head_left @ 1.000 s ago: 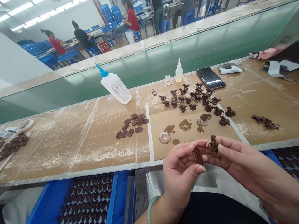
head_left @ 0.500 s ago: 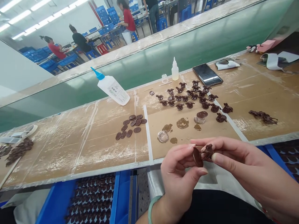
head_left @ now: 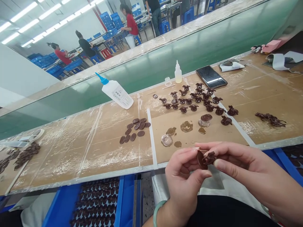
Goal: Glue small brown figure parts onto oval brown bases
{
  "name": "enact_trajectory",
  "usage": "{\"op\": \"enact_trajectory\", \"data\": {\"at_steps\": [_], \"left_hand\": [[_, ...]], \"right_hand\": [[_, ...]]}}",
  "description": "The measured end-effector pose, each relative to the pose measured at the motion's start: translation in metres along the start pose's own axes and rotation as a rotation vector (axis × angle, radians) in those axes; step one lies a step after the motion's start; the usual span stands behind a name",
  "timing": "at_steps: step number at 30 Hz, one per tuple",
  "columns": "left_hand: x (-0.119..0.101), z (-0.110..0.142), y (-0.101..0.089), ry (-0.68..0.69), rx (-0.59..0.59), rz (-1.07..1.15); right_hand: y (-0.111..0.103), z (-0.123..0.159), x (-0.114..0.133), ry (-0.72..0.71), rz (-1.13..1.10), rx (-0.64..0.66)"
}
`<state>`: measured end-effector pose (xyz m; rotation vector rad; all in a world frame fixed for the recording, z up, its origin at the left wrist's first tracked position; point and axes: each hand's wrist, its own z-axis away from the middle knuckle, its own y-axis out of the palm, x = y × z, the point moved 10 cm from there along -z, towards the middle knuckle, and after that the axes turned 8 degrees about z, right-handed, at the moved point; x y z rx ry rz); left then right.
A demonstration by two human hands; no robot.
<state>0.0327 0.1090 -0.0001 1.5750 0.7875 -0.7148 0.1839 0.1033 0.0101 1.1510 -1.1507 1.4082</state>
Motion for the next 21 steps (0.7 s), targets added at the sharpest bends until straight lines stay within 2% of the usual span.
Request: {"op": "enact_trajectory", "data": {"at_steps": [10, 21], "left_hand": [[0.0014, -0.0013, -0.0012, 0.007, 0.006, 0.017], [0.0028, -0.0021, -0.0063, 0.029, 0.010, -0.058]], "right_hand": [[0.0006, 0.0010, 0.0009, -0.008, 0.043, 0.021], [0.0009, -0.0015, 0.0052, -0.068, 0.174, 0.082]]}}
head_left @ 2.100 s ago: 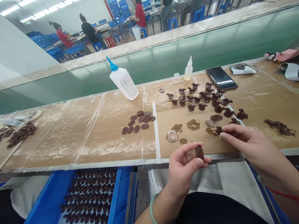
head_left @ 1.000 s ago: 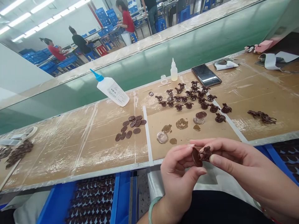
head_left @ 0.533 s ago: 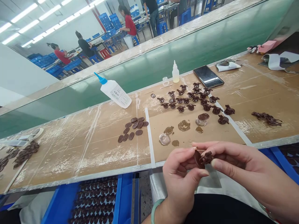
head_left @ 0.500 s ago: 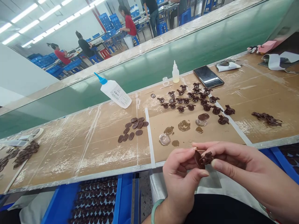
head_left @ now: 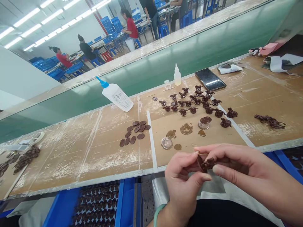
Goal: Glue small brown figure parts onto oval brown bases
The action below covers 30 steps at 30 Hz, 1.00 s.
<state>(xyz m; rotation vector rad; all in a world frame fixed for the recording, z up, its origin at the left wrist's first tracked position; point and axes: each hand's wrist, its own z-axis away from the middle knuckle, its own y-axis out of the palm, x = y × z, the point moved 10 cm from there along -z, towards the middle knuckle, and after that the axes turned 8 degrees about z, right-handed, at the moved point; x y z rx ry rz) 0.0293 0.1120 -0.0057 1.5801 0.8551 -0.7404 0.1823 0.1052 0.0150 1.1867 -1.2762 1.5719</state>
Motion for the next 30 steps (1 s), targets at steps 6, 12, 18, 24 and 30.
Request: {"op": "enact_trajectory", "data": {"at_steps": [6, 12, 18, 24, 30], "left_hand": [[-0.007, 0.000, 0.002, 0.063, 0.030, -0.082], [-0.010, 0.000, 0.000, 0.089, 0.015, -0.140], [-0.011, 0.003, -0.001, 0.127, 0.016, -0.156], [-0.015, 0.003, -0.001, 0.186, 0.033, -0.174], [-0.015, 0.003, -0.002, 0.181, 0.036, -0.190]], "right_hand": [[-0.004, -0.003, 0.011, -0.070, 0.087, -0.005], [-0.008, -0.002, 0.017, -0.112, 0.116, -0.041], [-0.009, -0.003, 0.019, -0.123, 0.129, -0.065], [-0.007, -0.005, 0.025, -0.153, 0.166, -0.032], [-0.007, -0.004, 0.024, -0.164, 0.181, -0.034]]}}
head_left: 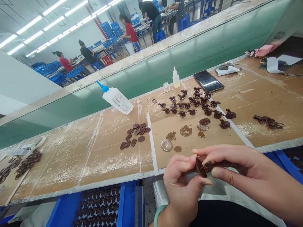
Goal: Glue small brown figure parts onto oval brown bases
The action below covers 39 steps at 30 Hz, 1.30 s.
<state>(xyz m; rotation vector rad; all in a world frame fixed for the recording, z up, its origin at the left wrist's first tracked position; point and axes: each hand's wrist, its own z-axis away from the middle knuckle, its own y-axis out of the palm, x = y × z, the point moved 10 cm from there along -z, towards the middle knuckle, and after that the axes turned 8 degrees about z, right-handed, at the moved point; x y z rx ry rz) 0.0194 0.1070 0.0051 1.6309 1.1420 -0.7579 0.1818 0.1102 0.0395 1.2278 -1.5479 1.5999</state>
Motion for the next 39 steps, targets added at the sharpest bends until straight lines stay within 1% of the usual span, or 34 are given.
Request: {"op": "enact_trajectory", "data": {"at_steps": [10, 15, 19, 25, 32, 36, 39], "left_hand": [[0.000, -0.001, -0.001, -0.003, -0.001, -0.017], [0.000, -0.004, -0.001, -0.001, 0.007, -0.024], [0.003, -0.003, 0.000, -0.013, 0.027, -0.018], [0.007, -0.002, 0.002, -0.016, 0.036, 0.006], [0.009, 0.002, -0.001, -0.032, -0.015, -0.015], [0.010, 0.006, -0.002, -0.033, -0.020, -0.030], [0.010, 0.007, -0.003, -0.028, -0.026, -0.028]], "right_hand": [[0.000, -0.002, 0.001, 0.013, -0.066, -0.008], [0.000, -0.001, -0.003, 0.046, -0.111, -0.011], [0.003, -0.002, -0.003, 0.052, -0.150, 0.014], [0.005, -0.002, -0.008, 0.085, -0.203, 0.017], [0.005, 0.002, -0.012, 0.080, -0.160, 0.013], [0.006, 0.002, -0.010, 0.063, -0.143, 0.024], [0.006, 0.001, -0.009, 0.075, -0.141, 0.020]]}}
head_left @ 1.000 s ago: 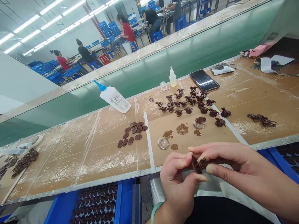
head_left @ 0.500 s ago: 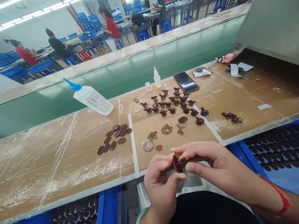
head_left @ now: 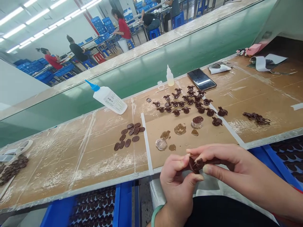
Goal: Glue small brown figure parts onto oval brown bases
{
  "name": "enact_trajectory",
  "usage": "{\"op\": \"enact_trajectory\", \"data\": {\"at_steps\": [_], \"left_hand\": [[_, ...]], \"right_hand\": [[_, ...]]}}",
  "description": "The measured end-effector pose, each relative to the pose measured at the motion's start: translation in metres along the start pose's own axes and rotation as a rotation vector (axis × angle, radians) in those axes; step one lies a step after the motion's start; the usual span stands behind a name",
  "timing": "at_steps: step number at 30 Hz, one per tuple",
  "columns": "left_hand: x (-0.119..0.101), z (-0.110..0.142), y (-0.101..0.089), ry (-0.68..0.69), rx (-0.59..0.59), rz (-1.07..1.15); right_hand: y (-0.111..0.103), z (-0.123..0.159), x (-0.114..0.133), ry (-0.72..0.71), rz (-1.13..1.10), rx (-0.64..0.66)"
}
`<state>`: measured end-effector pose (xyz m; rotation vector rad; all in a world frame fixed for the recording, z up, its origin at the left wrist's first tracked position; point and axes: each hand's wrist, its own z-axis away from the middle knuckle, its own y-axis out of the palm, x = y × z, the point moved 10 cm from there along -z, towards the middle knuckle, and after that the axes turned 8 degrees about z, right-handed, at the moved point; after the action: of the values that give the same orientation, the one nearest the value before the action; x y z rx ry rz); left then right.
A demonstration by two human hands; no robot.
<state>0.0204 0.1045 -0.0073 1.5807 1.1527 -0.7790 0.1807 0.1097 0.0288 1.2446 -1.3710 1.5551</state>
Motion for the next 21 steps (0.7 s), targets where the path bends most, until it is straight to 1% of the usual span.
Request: {"op": "enact_trajectory", "data": {"at_steps": [13, 17, 21], "left_hand": [[-0.0002, -0.0014, -0.0019, 0.024, -0.014, -0.005], [-0.0009, -0.0011, -0.0006, 0.018, -0.005, 0.003], [-0.0001, 0.0000, -0.0013, 0.011, -0.014, -0.001]], "right_hand": [[0.0010, -0.0019, -0.0016, 0.020, -0.009, -0.007], [-0.0005, -0.0005, -0.0031, 0.023, -0.009, -0.030], [0.0004, -0.0008, -0.0043, 0.031, -0.012, -0.021]]}}
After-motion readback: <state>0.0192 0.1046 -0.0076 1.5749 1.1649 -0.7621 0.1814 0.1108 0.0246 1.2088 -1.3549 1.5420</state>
